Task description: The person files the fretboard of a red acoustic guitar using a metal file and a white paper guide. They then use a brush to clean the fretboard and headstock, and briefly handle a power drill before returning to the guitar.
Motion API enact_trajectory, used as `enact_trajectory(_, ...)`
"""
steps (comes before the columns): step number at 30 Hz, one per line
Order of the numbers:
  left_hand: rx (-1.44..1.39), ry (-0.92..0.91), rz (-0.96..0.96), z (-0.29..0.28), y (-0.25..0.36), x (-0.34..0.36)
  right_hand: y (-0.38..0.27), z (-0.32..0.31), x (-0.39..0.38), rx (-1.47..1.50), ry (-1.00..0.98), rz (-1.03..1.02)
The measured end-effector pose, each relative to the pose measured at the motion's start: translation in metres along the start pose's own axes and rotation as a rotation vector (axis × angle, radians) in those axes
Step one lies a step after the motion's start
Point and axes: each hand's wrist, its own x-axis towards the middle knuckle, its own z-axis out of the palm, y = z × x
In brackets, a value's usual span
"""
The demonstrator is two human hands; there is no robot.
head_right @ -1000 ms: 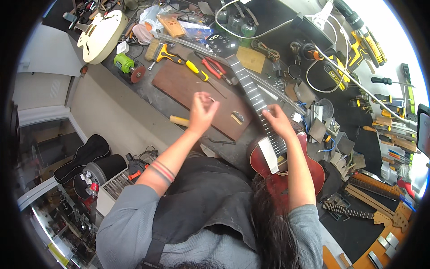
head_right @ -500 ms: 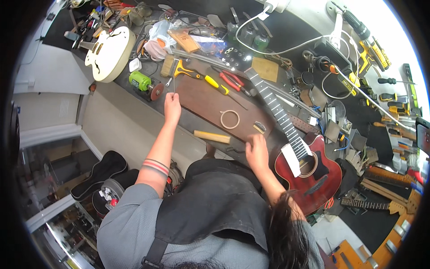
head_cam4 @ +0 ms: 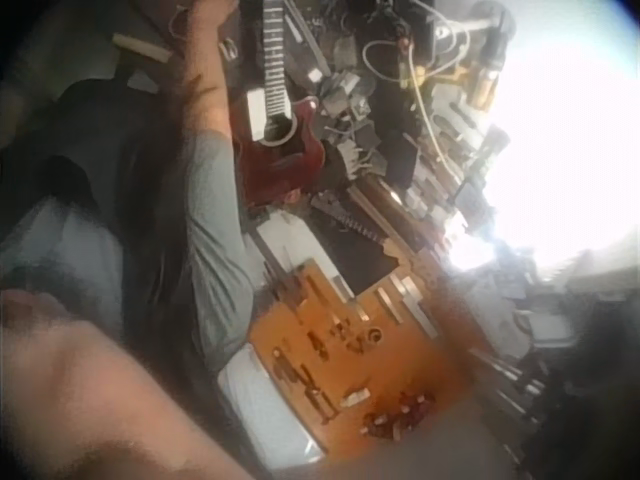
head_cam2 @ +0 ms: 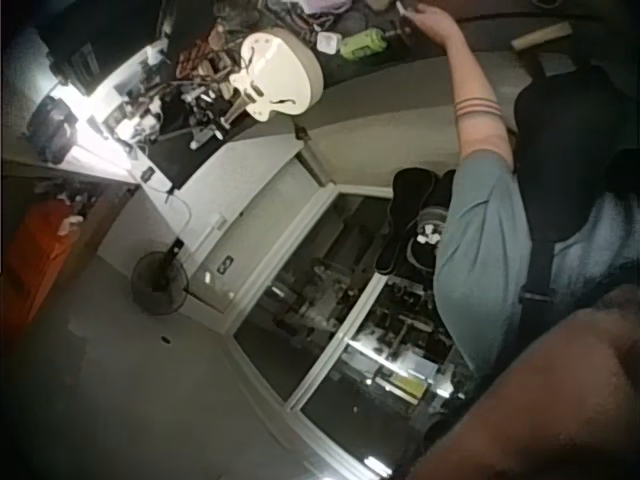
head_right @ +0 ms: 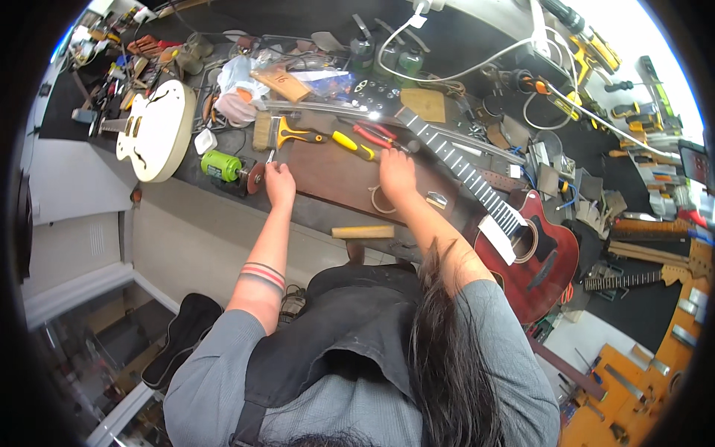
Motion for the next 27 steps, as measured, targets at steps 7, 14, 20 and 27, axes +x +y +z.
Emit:
enact_trajectory(7, 0.119, -0.049, 0.032, 0.003, 0.013, -0.006, 0.004, -0.016, -0.023, 0.548, -0.185, 0.277)
enact_trajectory(14, 0.293, 0.064, 0.221, 0.009, -0.023, 0.012, 0.035, -0.059, -0.125, 0.746, -0.229, 0.318)
enact_trajectory(20, 0.416, -0.082, 0.098, 0.01, 0.019, 0.001, 0.079, -0.11, -0.253, 0.676, -0.266, 0.45)
enact_trajectory(27, 0.414, -0.027, 0.419, 0.001, 0.016, -0.009, 0.096, -0.152, -0.307, 0.502, -0.191, 0.387)
